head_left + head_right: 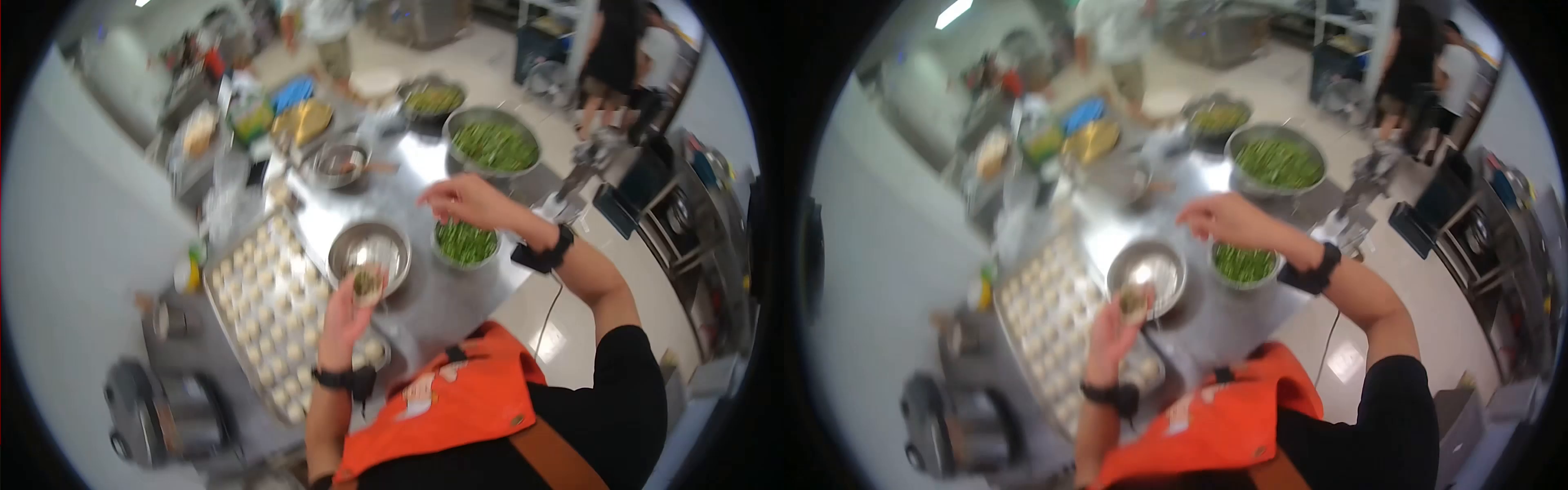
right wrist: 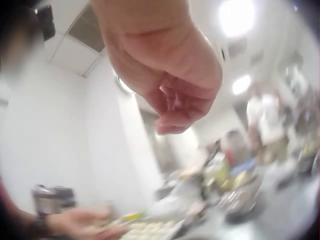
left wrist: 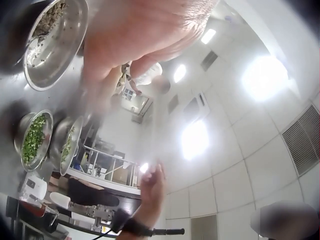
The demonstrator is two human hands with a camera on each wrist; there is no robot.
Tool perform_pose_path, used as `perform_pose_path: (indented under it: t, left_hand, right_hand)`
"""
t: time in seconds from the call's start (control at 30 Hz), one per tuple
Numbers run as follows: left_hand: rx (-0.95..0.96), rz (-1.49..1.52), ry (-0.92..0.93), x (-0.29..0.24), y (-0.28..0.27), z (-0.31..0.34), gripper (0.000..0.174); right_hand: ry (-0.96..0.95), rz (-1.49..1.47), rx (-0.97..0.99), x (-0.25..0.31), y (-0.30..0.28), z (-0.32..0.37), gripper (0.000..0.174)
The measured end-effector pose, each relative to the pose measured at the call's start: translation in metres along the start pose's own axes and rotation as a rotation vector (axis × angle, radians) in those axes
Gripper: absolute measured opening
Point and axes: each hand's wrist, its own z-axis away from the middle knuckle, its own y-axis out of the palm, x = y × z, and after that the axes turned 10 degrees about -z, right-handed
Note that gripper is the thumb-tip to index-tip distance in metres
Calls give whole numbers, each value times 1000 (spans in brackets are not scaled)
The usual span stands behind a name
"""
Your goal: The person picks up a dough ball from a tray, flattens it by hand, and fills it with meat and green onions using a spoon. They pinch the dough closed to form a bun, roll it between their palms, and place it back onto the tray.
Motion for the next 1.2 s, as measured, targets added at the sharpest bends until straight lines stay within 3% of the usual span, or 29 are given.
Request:
perform_pose_path:
  t: [0.07,0.13,0.23,0.27,0.3,0.5,0.7,0.8,0.9,1.0,1.13,1.2]
  left_hand:
    - [-51,24,14,-9,13,3,34]
    - [-70,39,3,-10,14,2,34]
    - [-21,-310,158,-4,12,2,34]
    - [11,56,15,-4,7,-3,32]
    - [-44,63,4,0,5,-5,30]
    - [-116,66,-54,7,2,-17,32]
    - [-122,16,-191,12,0,-23,35]
    - [-96,25,-227,17,-4,-23,37]
    - [-75,26,-231,19,-4,-26,36]
    - [-89,15,-206,33,-20,-36,35]
    - [-23,59,-228,43,-39,-53,33]
    - [-38,77,-223,37,-21,-49,33]
  right_hand:
    - [-270,223,45,-33,65,23,21]
    - [-247,145,56,-27,100,30,24]
    - [-349,198,72,-23,115,28,32]
    - [-414,239,81,-21,116,24,34]
    - [-479,274,55,-21,117,23,33]
    - [-119,-8,-139,-39,116,21,17]
    - [-223,30,-130,-41,125,23,19]
    - [-167,55,-56,-39,118,23,17]
    - [-134,-51,-128,-41,110,29,17]
    - [-339,336,-72,-41,113,47,19]
    - [-465,456,2,-43,120,45,23]
    - [-487,425,-14,-41,117,45,23]
